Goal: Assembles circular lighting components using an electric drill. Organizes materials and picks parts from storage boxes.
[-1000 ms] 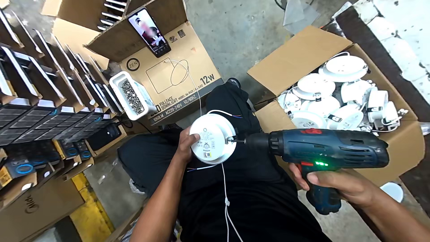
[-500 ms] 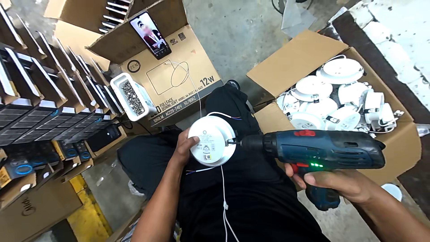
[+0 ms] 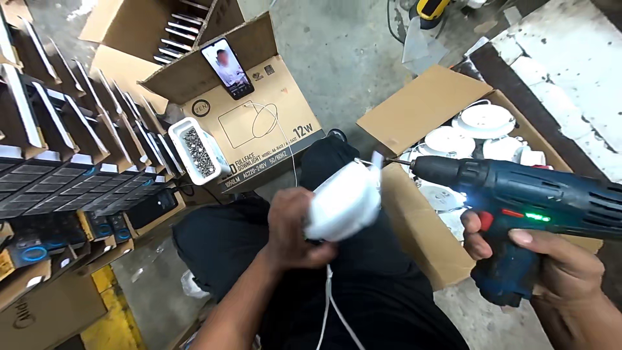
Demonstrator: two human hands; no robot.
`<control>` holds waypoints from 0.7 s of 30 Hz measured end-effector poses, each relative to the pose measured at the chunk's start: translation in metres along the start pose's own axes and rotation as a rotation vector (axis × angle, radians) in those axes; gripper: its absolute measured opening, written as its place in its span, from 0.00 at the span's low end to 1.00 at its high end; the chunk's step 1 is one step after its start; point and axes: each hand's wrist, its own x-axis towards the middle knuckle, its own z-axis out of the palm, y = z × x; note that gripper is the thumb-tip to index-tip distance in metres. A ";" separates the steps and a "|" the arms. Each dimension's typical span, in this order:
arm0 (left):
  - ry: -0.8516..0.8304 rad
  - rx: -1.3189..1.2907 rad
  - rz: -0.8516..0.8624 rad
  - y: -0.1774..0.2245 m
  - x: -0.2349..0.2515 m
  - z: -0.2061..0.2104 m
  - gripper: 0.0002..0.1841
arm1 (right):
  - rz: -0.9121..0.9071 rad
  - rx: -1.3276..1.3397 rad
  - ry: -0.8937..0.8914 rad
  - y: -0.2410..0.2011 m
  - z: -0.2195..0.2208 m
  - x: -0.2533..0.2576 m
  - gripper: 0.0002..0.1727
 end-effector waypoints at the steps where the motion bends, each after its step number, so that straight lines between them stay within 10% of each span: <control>1: -0.024 0.092 0.121 0.000 -0.002 0.006 0.37 | -0.009 0.029 -0.006 0.000 0.002 0.002 0.18; 11: -0.236 0.268 0.590 0.002 -0.024 0.031 0.15 | 0.011 0.346 -0.208 0.023 0.027 0.008 0.25; 21: -0.195 -0.084 0.044 0.024 -0.067 0.044 0.20 | 0.128 0.430 -0.277 0.056 0.040 0.028 0.21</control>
